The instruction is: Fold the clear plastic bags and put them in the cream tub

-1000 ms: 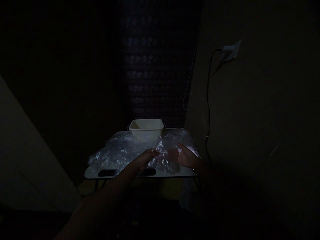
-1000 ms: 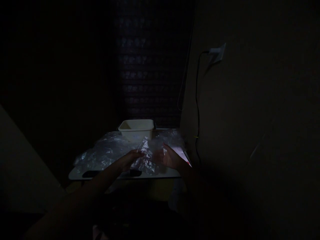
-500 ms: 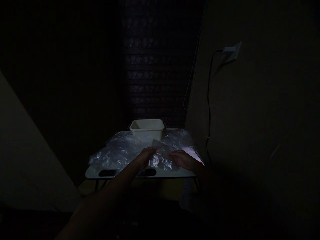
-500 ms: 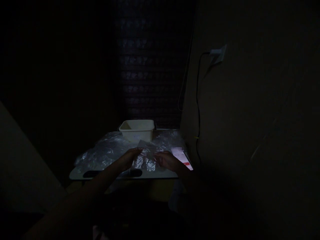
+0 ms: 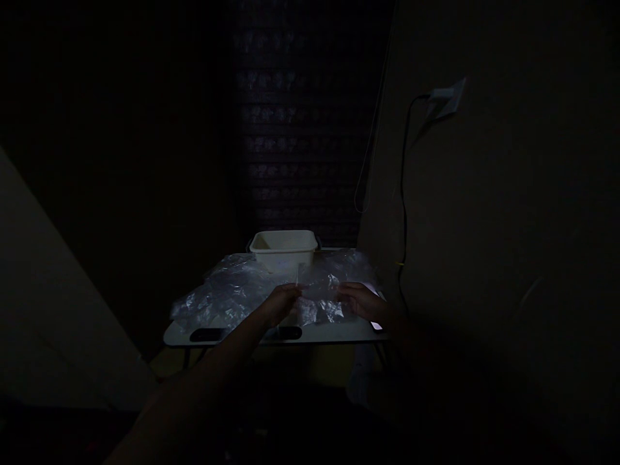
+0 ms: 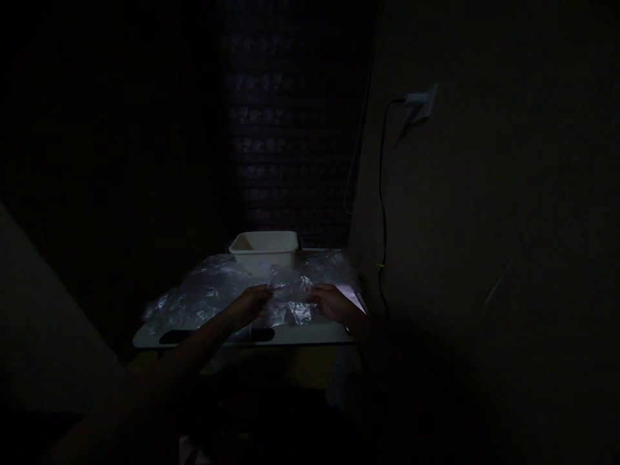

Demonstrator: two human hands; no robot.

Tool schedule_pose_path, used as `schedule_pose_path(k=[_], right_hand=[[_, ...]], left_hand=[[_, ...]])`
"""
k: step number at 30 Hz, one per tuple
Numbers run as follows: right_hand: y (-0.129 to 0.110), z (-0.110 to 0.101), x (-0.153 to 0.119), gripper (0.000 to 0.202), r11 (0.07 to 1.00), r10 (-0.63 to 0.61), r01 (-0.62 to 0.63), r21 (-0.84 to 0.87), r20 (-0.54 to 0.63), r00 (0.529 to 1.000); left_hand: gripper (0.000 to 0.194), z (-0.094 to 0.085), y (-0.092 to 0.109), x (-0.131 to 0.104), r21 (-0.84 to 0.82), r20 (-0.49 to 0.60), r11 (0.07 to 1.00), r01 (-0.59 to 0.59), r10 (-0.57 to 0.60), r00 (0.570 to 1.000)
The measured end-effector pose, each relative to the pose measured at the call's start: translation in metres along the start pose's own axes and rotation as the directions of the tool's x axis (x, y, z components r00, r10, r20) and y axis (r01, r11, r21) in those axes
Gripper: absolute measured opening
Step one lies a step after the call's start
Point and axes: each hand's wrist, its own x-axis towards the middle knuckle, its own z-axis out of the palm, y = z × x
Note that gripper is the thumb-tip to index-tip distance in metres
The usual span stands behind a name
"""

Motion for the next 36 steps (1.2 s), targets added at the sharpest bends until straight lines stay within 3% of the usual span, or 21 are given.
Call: schedule_pose_path(k=[9, 14, 17, 22, 25, 27, 30, 34, 36], right_hand=[[-0.004, -0.002, -0.002, 0.019, 0.991, 0.053, -0.052, 0.123, -0.002, 0.999], [-0.004, 0.000, -0.002, 0.014, 0.989, 0.059, -0.057, 0.136, -0.009, 0.998], [-0.006, 0.000, -0.003, 0.022, 0.980, 0.081, -0.078, 0.184, -0.012, 0.997], [-0.004, -0.007, -0.004, 0.017, 0.942, 0.218, -0.201, 0.267, -0.033, 0.975], [0.004, -0.010, -0.004, 0.010, 0.955, 0.243, -0.223, 0.198, -0.079, 0.967], [0.011, -0.011, -0.003, 0.016, 0.971, 0.222, -0.205, 0.126, -0.139, 0.965], [0.022, -0.012, 0.000, 0.026, 0.975, 0.218, -0.205, 0.080, -0.209, 0.953], [0.032, -0.014, 0.005, 0.011, 0.973, 0.229, -0.219, 0.067, -0.216, 0.949], [0.035, -0.015, 0.005, 0.014, 0.979, 0.204, -0.201, 0.038, -0.227, 0.952]], left_hand=[[0.009, 0.001, 0.001, 0.000, -0.012, 0.023, 1.000, -0.019, 0.019, 1.000], [0.013, -0.002, -0.001, 0.003, -0.006, 0.021, 1.000, -0.028, 0.028, 0.999], [0.014, -0.003, -0.002, 0.005, 0.010, 0.006, 1.000, -0.021, 0.021, 1.000], [0.013, -0.003, -0.009, 0.008, 0.063, -0.036, 0.998, 0.003, -0.001, 0.999], [0.007, -0.002, -0.019, 0.012, 0.122, -0.084, 0.993, 0.000, 0.011, 0.996], [0.002, -0.003, -0.027, 0.015, 0.166, -0.112, 0.986, -0.021, 0.040, 0.993], [0.014, -0.003, -0.038, 0.018, 0.220, -0.127, 0.974, -0.044, 0.073, 0.989], [0.020, -0.003, -0.047, 0.020, 0.275, -0.116, 0.960, -0.060, 0.096, 0.989], [0.025, -0.002, -0.050, 0.021, 0.297, -0.113, 0.951, -0.080, 0.118, 0.987]])
